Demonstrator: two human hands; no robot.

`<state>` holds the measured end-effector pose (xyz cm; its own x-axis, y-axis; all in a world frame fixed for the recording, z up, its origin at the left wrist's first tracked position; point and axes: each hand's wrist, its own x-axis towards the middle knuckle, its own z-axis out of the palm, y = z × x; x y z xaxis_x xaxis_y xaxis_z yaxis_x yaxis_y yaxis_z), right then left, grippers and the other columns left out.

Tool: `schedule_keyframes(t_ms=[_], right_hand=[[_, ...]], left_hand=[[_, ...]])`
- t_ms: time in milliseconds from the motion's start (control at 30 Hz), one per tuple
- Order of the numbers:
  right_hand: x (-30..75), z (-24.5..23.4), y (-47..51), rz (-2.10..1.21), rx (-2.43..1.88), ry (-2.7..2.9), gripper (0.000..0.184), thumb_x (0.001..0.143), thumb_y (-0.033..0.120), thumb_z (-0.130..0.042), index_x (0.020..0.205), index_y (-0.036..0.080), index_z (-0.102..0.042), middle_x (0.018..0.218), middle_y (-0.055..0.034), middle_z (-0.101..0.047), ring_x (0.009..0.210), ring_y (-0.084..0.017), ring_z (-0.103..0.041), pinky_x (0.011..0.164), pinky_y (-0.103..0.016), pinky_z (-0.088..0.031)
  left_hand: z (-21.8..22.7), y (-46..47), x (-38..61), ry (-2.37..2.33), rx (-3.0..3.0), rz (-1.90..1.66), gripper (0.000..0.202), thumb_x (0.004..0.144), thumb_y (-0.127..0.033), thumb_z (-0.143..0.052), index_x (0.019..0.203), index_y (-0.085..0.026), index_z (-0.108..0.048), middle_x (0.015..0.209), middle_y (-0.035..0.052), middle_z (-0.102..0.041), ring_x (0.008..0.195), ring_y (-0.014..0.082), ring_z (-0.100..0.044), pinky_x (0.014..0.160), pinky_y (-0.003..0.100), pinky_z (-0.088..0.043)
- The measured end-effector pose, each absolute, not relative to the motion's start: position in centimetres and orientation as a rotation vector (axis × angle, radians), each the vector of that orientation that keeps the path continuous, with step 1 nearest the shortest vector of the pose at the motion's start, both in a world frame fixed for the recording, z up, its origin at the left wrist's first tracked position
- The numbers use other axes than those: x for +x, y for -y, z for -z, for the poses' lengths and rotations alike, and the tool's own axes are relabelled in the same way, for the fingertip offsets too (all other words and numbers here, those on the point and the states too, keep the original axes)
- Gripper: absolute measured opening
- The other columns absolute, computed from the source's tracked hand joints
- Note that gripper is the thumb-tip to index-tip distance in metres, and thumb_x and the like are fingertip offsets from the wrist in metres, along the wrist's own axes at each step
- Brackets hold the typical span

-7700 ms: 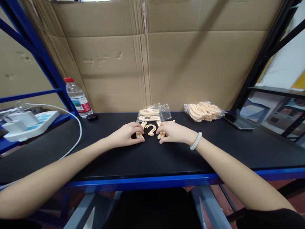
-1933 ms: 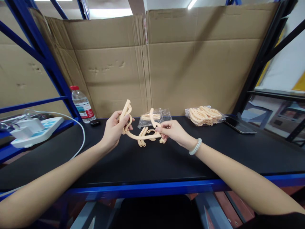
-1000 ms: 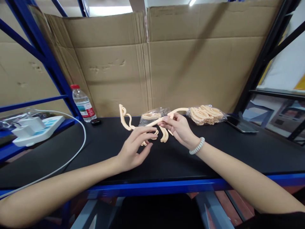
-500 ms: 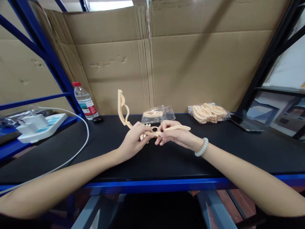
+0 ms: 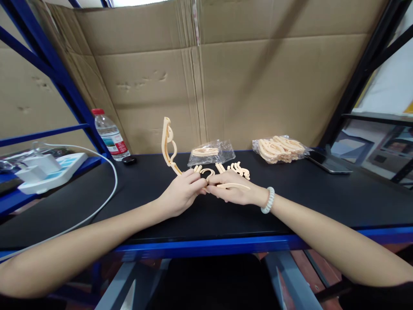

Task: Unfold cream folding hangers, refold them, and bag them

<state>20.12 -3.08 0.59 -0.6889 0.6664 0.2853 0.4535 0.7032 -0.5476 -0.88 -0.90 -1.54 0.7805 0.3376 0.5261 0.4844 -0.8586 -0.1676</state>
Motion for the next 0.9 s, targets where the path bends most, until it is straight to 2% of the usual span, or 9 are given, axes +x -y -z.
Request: schedule_keyframes(t_ms=[133,300,400,500,733,900], right_hand=[[19.9,-0.6,3.5,-0.697,-0.950,2.366,0.039,0.095,0.037,-0.042,0.066,0.015,-0.057,0.052,0.0033,-0.056,0.042,-0.006,-0.050,0.048,-0.019,-0.039],[19.5,-0.2,3.6,-0.858,-0.943,2.250,0.043,0.095,0.038,-0.040,0.064,0.015,-0.059,0.044,0.0040,-0.054,0.036,-0.006,-0.049,0.051,-0.019,-0.043],[19.2,0.2,3.5,-1.124,-0.982,2.116,0.042,0.093,0.042,-0.042,0.066,0.014,-0.057,0.047,0.0022,-0.057,0.032,-0.006,-0.048,0.039,-0.018,-0.034],[18.8,0.3,3.5,-1.296,-1.005,1.996,0.043,0.090,0.047,-0.045,0.065,0.013,-0.056,0.045,0.0013,-0.056,0.029,-0.006,-0.046,0.033,-0.017,-0.027],[18.4,0.3,3.7,-1.502,-0.938,1.811,0.042,0.086,0.046,-0.053,0.062,0.011,-0.057,0.041,-0.0001,-0.056,0.026,-0.005,-0.044,0.028,-0.015,-0.021],[18.4,0.6,3.5,-1.671,-0.881,1.665,0.041,0.082,0.046,-0.056,0.061,0.011,-0.059,0.040,-0.0007,-0.056,0.024,-0.006,-0.041,0.024,-0.016,-0.022]], left_hand=[[1.3,1.1,-1.0,0.608,-2.742,0.786,0.020,0.093,-0.013,-0.037,0.083,-0.016,-0.054,0.077,0.0030,-0.051,0.072,0.0157,-0.046,0.064,0.025,-0.039],[1.0,1.3,-0.9,0.507,-2.842,0.953,0.022,0.087,-0.007,-0.035,0.076,-0.016,-0.052,0.073,0.0023,-0.049,0.066,0.0135,-0.046,0.059,0.023,-0.039],[0.9,1.4,-0.8,0.516,-2.842,1.022,0.022,0.084,-0.006,-0.036,0.071,-0.016,-0.050,0.069,0.0017,-0.047,0.063,0.0130,-0.044,0.057,0.023,-0.038],[0.9,1.4,-0.8,0.513,-2.852,1.053,0.022,0.082,-0.005,-0.036,0.069,-0.016,-0.049,0.067,0.0014,-0.047,0.062,0.0129,-0.044,0.056,0.022,-0.037],[1.0,1.5,-0.9,0.481,-2.806,1.108,0.021,0.076,-0.002,-0.037,0.068,-0.016,-0.051,0.065,0.0011,-0.048,0.060,0.0127,-0.044,0.055,0.022,-0.036],[1.3,1.0,-1.3,0.356,-2.675,1.046,0.029,0.070,0.002,-0.037,0.076,-0.016,-0.057,0.073,0.0035,-0.058,0.066,0.0140,-0.052,0.058,0.022,-0.040]])
